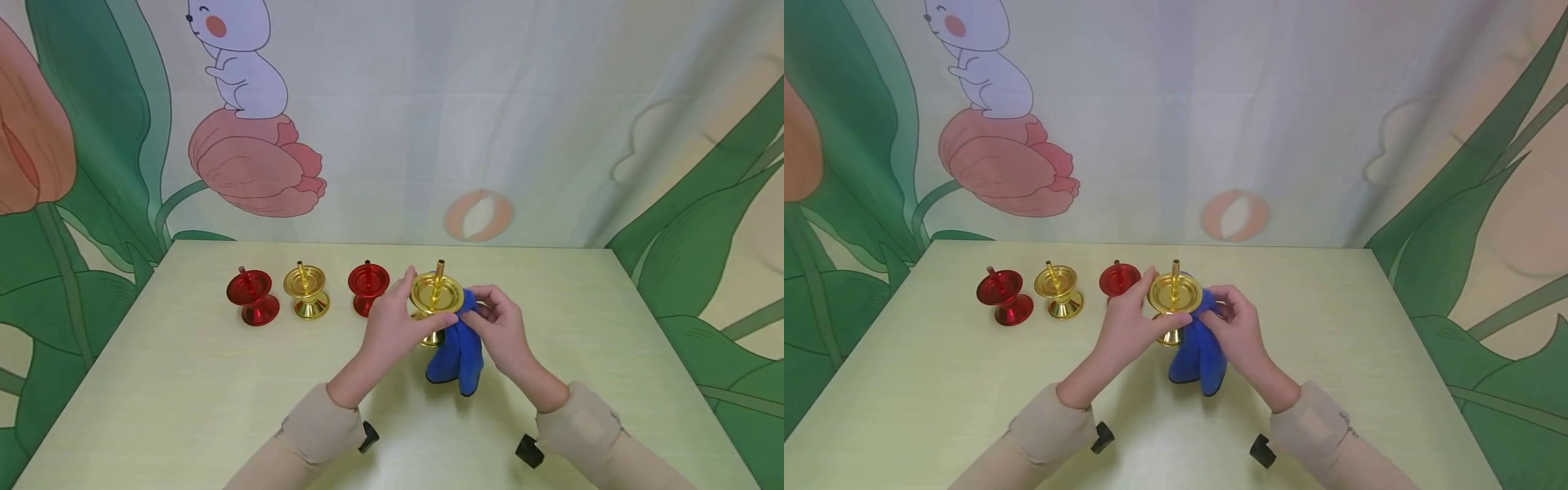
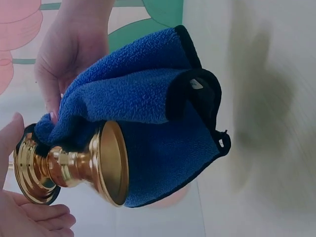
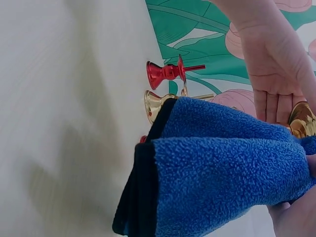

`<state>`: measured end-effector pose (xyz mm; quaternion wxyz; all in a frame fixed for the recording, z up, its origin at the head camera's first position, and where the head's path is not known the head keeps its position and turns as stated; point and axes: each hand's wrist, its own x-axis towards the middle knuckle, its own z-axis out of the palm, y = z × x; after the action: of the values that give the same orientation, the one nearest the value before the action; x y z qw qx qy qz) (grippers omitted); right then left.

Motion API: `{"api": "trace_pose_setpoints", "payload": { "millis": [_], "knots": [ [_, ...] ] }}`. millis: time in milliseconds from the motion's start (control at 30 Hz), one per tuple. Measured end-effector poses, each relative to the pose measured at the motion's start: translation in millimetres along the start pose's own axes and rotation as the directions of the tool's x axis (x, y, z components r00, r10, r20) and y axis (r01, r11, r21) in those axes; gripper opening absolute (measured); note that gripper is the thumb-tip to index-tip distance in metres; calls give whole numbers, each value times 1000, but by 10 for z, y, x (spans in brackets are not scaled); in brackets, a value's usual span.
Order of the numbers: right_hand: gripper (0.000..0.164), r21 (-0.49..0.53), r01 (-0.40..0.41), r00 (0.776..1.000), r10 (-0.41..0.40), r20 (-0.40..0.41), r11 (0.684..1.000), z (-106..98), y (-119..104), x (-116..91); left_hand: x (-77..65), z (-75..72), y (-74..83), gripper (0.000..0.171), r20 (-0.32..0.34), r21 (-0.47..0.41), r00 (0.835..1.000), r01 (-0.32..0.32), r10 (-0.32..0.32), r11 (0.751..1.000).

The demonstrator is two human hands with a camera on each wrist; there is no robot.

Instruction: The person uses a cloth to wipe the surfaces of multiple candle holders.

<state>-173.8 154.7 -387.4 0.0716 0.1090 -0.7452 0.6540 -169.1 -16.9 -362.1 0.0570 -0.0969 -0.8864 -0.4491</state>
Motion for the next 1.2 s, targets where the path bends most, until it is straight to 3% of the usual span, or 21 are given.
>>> {"api": "trace_pose_setpoints", "payload": {
  "millis": [233,367,467,633,900,1033,1200],
  "knots": [
    [24,46,7,999,-8,32,999,-34,-25,-22,16,28,-24,85,-57,38,994,-86,89,996],
    [21,155,14,996,-27,81,988,-77,-16,-18,24,47,-72,78,-91,-7,986,-139,138,990],
    [27,241,2,991,-33,128,971,-127,-8,-7,27,54,-106,77,-61,-61,987,-155,151,986],
    [33,302,-73,979,10,206,951,-217,0,31,40,57,-159,78,66,-174,988,-128,141,976],
    [22,241,-223,959,167,231,945,-288,58,113,84,90,-203,74,211,-324,969,-52,126,944],
    [23,237,-266,958,228,176,934,-337,107,154,131,114,-216,72,218,-341,969,-35,115,939],
    [27,257,-274,962,261,84,927,-463,127,178,240,128,-257,69,150,-365,986,-12,71,931]
  ]
}}
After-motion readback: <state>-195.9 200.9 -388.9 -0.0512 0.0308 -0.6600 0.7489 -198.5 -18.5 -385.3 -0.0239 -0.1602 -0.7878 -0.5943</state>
